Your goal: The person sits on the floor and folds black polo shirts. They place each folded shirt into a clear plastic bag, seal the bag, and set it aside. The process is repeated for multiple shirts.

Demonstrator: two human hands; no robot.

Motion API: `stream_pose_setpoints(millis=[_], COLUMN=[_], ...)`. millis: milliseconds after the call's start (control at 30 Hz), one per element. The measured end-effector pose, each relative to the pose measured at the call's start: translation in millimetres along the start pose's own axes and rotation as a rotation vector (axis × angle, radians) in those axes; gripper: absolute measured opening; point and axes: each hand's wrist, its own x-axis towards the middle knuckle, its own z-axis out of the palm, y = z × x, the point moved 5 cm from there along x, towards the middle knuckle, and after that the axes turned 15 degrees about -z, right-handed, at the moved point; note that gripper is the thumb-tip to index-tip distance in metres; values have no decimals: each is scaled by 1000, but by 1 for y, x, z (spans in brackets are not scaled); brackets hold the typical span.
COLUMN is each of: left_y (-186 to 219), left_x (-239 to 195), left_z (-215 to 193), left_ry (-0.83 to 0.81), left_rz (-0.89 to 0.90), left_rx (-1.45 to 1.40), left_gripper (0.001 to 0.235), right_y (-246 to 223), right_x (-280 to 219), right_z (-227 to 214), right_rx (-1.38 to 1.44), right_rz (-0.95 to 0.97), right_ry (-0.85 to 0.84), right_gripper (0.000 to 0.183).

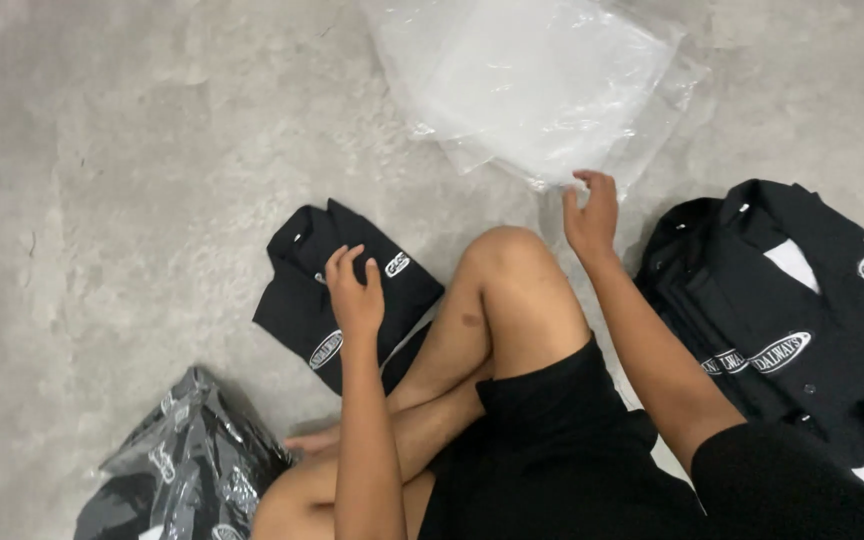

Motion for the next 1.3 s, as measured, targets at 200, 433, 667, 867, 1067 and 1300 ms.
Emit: stream_pose_setpoints(millis=[200,433,667,867,1067,1300], left_y=[100,48,22,197,281,235], left_x=[59,201,208,80,-45,-145], left_z=[102,206,221,111,-35,-149], left_ry=[-165,-73,107,-11,-221,-339], left_rz=[169,-302,-408,124,681,893], left_rx=[210,-78,-299,-373,64,242], left_gripper=[23,67,24,20,15,27], right_y=[78,96,104,89,114,-135], right_x=[-84,-92,-98,-90,-83,85], right_z=[-3,-2,3,-4,-7,-85], right_rx=[-564,-564,-588,-507,-227,175], right_rz=[11,65,8,70,318,-394], right_ry=[-579,-583,-536,-590,-379,-16], right_gripper=[57,58,59,58,40,51])
